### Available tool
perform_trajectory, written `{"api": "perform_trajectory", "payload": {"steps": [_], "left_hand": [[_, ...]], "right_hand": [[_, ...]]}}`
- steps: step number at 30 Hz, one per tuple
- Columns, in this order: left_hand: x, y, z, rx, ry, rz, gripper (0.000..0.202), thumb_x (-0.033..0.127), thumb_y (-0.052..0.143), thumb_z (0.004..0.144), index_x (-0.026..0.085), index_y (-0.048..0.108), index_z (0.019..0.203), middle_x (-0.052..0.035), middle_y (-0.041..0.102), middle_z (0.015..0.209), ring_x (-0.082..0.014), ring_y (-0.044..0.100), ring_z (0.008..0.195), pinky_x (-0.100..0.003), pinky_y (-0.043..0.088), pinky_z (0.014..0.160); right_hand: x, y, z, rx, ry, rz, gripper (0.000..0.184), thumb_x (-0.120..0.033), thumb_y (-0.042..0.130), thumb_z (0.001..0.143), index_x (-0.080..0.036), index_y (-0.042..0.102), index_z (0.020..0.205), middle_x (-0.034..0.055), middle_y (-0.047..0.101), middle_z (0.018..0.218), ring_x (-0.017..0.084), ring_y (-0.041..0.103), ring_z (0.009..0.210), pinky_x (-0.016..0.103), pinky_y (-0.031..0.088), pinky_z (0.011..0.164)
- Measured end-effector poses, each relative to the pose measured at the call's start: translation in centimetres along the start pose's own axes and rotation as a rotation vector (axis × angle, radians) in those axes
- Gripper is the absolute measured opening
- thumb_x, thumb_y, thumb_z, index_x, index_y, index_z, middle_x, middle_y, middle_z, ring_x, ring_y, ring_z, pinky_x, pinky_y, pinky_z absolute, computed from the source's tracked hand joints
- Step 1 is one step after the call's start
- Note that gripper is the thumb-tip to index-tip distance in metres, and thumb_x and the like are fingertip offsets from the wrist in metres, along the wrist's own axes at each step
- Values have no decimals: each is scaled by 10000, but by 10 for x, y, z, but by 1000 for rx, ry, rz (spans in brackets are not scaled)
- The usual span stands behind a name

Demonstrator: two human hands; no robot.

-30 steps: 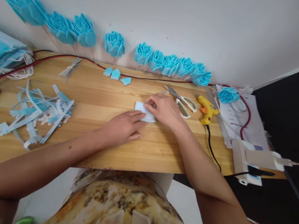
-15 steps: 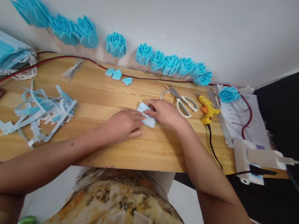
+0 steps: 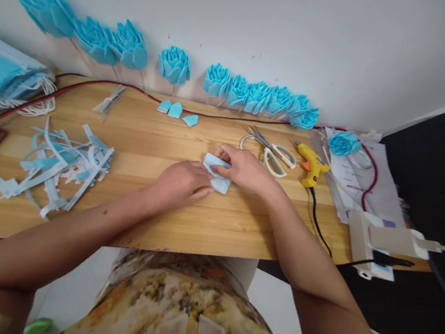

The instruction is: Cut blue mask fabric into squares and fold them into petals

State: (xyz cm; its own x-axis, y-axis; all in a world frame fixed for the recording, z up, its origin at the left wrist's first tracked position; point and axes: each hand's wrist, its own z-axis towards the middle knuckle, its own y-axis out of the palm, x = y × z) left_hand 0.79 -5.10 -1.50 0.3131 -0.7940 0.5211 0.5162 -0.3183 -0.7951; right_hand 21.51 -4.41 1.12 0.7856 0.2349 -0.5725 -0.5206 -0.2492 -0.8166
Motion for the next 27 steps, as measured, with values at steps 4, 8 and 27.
{"api": "perform_trajectory", "payload": {"steps": [4,8,27], "left_hand": [[-2,1,0,18,-7,-40,210,258,531,936,204,727,885,-70,762,927,-220,692,941,-388,525,912],[-8,0,3,268,-161,-120,129,266,590,913,191,691,889,-69,740,945,-207,671,927,-370,520,881],[-20,-9,6,420,-446,-248,202,256,652,798,171,694,976,-43,718,917,-177,627,824,-287,483,762]], "right_hand": [[5,1,2,-57,-25,78,401,-262,653,826,-232,601,1223,26,737,999,187,650,853,282,424,722],[5,7,6,30,-93,160,558,-256,616,862,-228,503,1408,58,709,1106,201,644,927,337,469,826],[13,23,17,181,-126,463,364,-287,714,753,-192,653,1099,41,717,1028,202,656,923,362,499,867]]}}
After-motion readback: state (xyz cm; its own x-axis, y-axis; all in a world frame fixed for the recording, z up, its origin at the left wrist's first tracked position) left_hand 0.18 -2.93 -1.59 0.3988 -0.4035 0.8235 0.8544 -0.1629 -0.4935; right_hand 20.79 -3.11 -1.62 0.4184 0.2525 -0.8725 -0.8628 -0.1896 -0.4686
